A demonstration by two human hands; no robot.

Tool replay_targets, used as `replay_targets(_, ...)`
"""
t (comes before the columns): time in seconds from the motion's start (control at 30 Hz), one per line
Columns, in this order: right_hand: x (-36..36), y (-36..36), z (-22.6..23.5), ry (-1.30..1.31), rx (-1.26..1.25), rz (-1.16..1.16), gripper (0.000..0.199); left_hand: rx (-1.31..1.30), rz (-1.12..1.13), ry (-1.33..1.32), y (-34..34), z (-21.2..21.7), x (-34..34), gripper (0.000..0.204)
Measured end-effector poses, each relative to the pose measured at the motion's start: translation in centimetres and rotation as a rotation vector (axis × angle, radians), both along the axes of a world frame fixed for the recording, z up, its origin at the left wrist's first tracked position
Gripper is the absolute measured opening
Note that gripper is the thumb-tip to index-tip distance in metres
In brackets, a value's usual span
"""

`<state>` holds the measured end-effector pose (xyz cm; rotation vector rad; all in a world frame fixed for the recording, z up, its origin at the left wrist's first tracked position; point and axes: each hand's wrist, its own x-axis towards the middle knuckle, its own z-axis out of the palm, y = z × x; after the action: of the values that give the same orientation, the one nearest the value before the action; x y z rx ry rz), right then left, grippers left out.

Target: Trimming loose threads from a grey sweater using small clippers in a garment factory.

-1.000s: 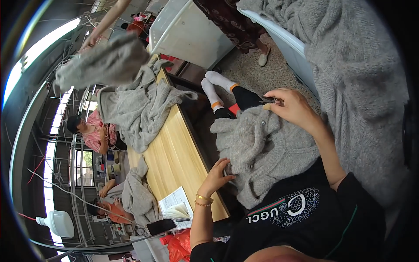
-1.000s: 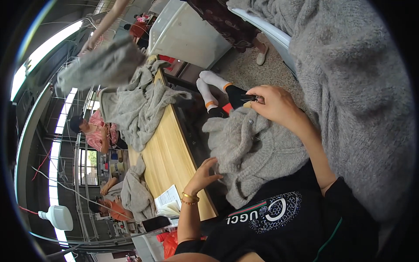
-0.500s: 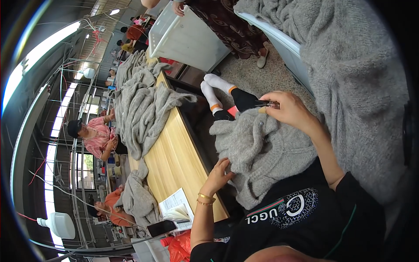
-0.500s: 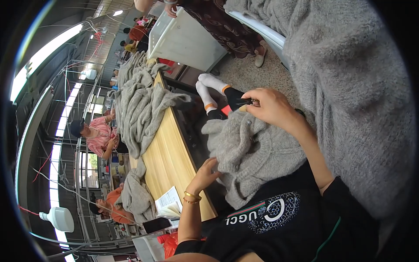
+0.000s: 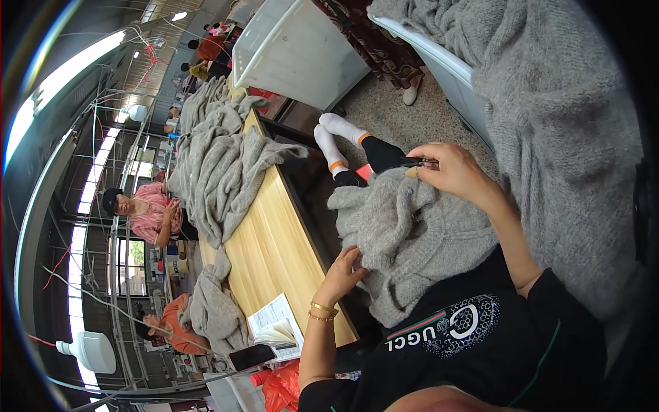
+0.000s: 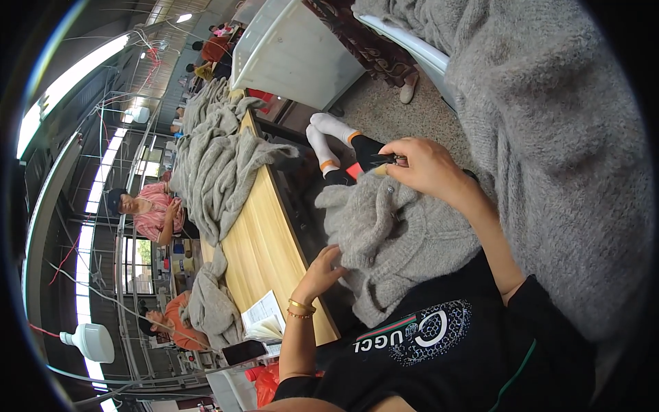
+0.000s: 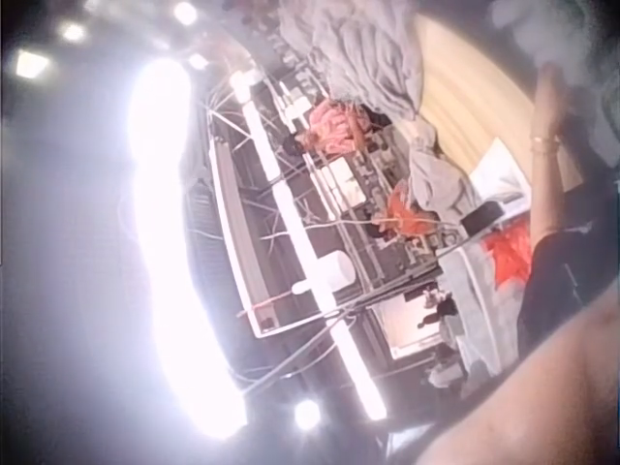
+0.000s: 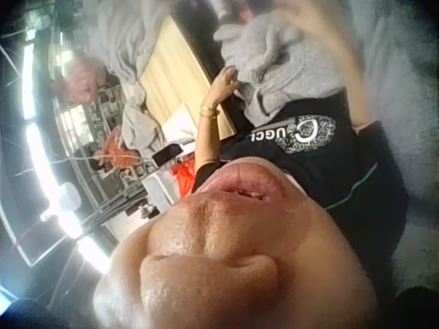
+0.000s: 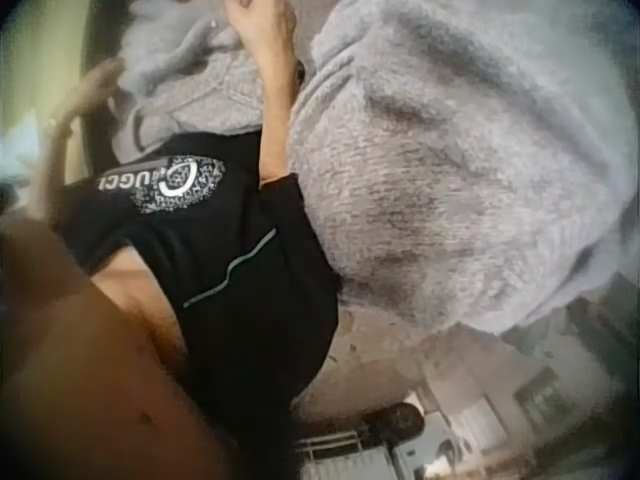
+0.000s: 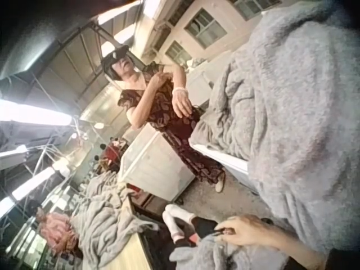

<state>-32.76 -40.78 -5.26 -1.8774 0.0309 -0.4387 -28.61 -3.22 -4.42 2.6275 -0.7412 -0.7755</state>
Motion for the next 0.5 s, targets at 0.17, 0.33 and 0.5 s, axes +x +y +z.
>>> replay_targets(0.17, 0.0, 0.1, 0.0, 0.017, 0.007, 0.006, 0.034, -0.024, -0.011, -0.009, 0.1, -0.5, 0.2, 0.056)
replay_targets(0.33, 0.3, 0.2, -0.1, 0.011, -0.001, -0.001, 0.034, -0.021, 0.006, -0.004, 0.2, -0.5, 0.4, 0.055)
replay_targets(0.5, 0.3, 0.4, 0.6, 0.043, 0.017, 0.038, 0.032, -0.032, -0.019, -0.026, 0.3, -0.2, 0.3, 0.055)
